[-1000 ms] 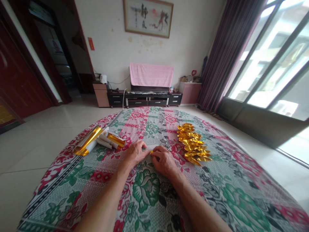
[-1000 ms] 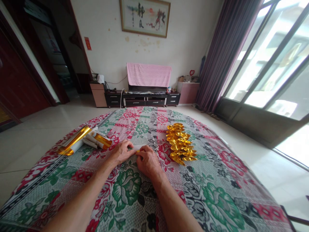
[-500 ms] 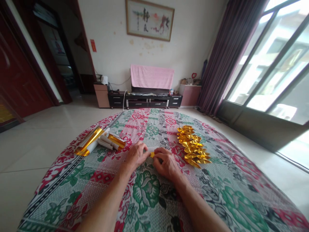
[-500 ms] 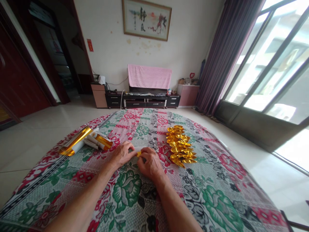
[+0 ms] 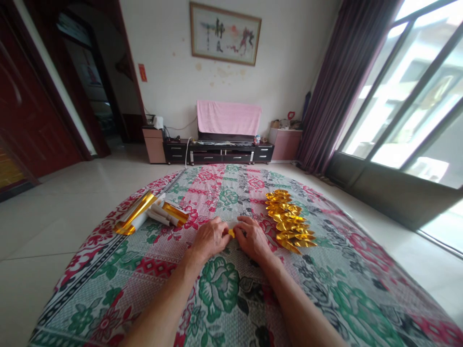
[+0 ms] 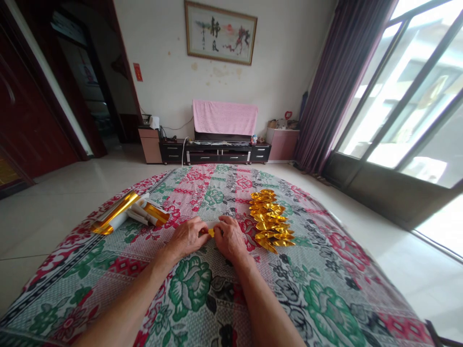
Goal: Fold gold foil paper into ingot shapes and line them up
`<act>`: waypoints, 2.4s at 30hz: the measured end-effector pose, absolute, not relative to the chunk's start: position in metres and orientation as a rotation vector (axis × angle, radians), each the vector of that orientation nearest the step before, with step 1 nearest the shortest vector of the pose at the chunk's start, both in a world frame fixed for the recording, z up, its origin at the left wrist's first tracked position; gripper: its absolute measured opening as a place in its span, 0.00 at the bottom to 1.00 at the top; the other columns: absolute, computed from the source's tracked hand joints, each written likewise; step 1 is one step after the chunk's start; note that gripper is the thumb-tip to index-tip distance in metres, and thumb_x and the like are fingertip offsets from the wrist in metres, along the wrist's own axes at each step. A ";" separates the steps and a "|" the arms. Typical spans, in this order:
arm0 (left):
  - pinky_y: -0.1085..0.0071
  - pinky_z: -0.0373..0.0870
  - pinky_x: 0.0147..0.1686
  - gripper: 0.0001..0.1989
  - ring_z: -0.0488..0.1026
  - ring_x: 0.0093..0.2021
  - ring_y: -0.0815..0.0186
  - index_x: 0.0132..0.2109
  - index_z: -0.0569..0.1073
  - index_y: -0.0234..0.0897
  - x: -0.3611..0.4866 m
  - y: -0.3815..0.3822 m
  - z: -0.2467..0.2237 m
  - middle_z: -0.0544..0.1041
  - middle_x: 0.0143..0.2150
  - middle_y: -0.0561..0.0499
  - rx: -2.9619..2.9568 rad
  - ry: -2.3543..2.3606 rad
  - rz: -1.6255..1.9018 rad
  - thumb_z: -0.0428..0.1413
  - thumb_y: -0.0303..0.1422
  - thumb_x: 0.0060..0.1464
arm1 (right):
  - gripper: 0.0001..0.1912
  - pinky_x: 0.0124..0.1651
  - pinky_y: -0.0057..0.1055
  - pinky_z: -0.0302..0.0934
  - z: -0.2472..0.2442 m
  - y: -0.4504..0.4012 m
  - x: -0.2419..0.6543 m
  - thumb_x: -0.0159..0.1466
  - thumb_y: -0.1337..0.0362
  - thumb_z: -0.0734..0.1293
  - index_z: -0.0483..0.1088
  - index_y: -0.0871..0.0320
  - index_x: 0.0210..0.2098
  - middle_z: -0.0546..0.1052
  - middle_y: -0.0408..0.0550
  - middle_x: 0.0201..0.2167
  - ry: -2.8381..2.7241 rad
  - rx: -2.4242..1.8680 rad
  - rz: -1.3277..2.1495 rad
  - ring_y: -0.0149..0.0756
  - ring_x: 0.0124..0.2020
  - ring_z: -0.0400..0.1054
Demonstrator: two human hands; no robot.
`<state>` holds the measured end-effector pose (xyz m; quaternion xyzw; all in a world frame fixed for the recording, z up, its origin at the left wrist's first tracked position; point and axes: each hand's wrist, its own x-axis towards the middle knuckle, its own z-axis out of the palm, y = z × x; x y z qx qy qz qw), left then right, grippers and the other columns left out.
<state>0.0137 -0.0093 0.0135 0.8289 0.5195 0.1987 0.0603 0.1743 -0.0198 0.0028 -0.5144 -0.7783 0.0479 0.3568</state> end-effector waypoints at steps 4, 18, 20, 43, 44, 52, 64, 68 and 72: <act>0.72 0.63 0.37 0.07 0.69 0.37 0.65 0.34 0.73 0.39 0.015 -0.010 0.015 0.70 0.34 0.49 2.512 1.569 0.582 0.51 0.34 0.51 | 0.17 0.53 0.36 0.54 0.002 -0.015 0.175 0.56 0.73 0.60 0.69 0.56 0.43 0.70 0.51 0.48 -2.055 -1.339 0.137 0.38 0.50 0.61; 0.72 0.63 0.43 0.14 0.67 0.40 0.66 0.32 0.75 0.38 0.005 0.000 0.011 0.70 0.36 0.49 2.583 1.443 0.747 0.45 0.24 0.54 | 0.12 0.43 0.28 0.56 0.005 -0.021 0.173 0.54 0.72 0.61 0.71 0.57 0.35 0.71 0.47 0.34 -2.058 -1.329 0.093 0.34 0.37 0.64; 0.73 0.63 0.43 0.14 0.67 0.40 0.67 0.32 0.75 0.38 0.004 0.002 0.010 0.70 0.35 0.49 2.591 1.418 0.758 0.45 0.24 0.54 | 0.16 0.45 0.30 0.55 0.008 -0.024 0.172 0.52 0.73 0.61 0.70 0.57 0.39 0.70 0.49 0.39 -2.045 -1.294 0.073 0.36 0.41 0.63; 0.72 0.65 0.43 0.13 0.70 0.38 0.67 0.32 0.77 0.38 -0.007 0.010 0.006 0.76 0.35 0.51 2.568 1.145 0.830 0.48 0.22 0.50 | 0.05 0.45 0.31 0.52 0.011 -0.020 0.173 0.58 0.66 0.65 0.74 0.51 0.31 0.76 0.41 0.36 -2.330 -1.092 0.191 0.32 0.40 0.66; 0.72 0.65 0.43 0.13 0.70 0.38 0.67 0.32 0.77 0.38 -0.008 0.010 0.006 0.76 0.36 0.51 2.572 1.141 0.823 0.48 0.23 0.50 | 0.05 0.45 0.31 0.51 0.011 -0.021 0.172 0.59 0.65 0.65 0.74 0.51 0.31 0.76 0.40 0.36 -2.337 -1.096 0.167 0.32 0.40 0.66; 0.72 0.65 0.45 0.12 0.70 0.40 0.67 0.34 0.77 0.38 -0.012 0.009 0.005 0.75 0.38 0.51 2.559 1.093 0.842 0.50 0.22 0.48 | 0.09 0.47 0.34 0.46 0.014 -0.032 0.167 0.64 0.64 0.60 0.72 0.54 0.32 0.75 0.43 0.34 -2.337 -1.172 0.053 0.32 0.39 0.64; 0.72 0.66 0.44 0.09 0.70 0.40 0.67 0.32 0.74 0.38 -0.009 0.004 0.009 0.74 0.36 0.51 2.559 1.165 0.832 0.50 0.23 0.48 | 0.03 0.46 0.31 0.51 0.007 -0.027 0.168 0.59 0.66 0.65 0.72 0.54 0.32 0.74 0.42 0.37 -2.265 -1.125 0.204 0.32 0.41 0.65; 0.72 0.65 0.45 0.09 0.70 0.40 0.67 0.32 0.74 0.38 -0.008 0.006 0.007 0.74 0.37 0.51 2.537 1.175 0.833 0.51 0.23 0.48 | 0.04 0.45 0.28 0.54 0.004 -0.022 0.169 0.59 0.65 0.65 0.73 0.52 0.32 0.74 0.42 0.36 -2.242 -1.138 0.233 0.32 0.39 0.66; 0.72 0.65 0.45 0.08 0.69 0.40 0.67 0.33 0.74 0.38 -0.009 0.007 0.006 0.74 0.36 0.51 2.517 1.179 0.837 0.51 0.24 0.49 | 0.06 0.44 0.28 0.54 0.008 -0.028 0.165 0.61 0.65 0.62 0.72 0.54 0.32 0.73 0.44 0.35 -2.275 -1.164 0.158 0.32 0.39 0.65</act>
